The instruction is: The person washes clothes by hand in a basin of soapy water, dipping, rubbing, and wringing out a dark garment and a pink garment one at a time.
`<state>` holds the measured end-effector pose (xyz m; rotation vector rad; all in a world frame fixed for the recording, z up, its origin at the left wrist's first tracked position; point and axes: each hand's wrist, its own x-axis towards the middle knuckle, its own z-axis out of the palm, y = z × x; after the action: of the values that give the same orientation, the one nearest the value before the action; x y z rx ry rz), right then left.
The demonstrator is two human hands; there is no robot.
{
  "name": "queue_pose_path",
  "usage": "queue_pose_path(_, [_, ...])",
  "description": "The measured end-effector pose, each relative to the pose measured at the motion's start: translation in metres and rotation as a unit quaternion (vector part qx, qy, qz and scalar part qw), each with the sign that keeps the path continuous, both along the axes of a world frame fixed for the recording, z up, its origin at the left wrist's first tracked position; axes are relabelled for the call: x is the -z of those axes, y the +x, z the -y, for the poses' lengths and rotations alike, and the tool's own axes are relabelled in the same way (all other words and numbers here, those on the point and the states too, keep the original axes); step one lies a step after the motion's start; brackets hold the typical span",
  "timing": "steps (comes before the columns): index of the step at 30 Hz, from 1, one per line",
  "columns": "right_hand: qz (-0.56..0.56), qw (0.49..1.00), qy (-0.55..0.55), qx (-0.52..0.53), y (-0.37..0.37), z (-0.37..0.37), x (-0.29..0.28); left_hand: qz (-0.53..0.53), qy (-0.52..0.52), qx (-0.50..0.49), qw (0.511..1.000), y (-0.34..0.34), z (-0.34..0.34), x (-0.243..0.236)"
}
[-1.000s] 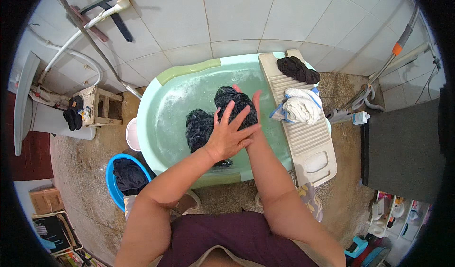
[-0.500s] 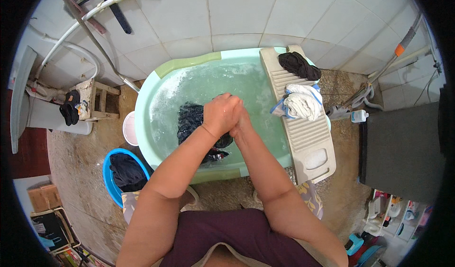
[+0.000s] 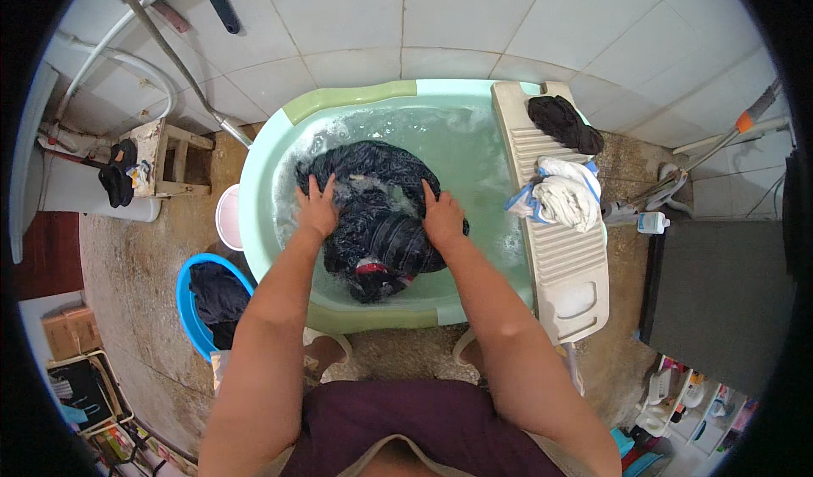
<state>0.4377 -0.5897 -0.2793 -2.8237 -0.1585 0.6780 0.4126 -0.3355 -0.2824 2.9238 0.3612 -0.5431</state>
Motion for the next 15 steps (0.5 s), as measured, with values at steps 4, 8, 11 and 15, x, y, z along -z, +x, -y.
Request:
queue_pose_path(4, [-0.109,0.988,0.011,0.106,0.013,-0.007,0.034,-0.159,0.045,0.042,0.985,-0.026,-0.051,0.091])
queue_pose_path(8, [-0.148,0.981,-0.018,0.123,0.016,0.022,0.069,-0.246,0.043,0.166,0.954,-0.025,-0.054,0.114])
queue_pose_path(11, [-0.177,0.983,-0.014,0.039,0.027,0.031,0.067,-0.238,0.072,0.247,0.936,-0.028,-0.067,0.122])
queue_pose_path(15, [-0.197,0.972,0.124,0.040,0.043,0.046,0.029,-0.297,0.029,0.278,0.913,0.001,-0.074,0.065])
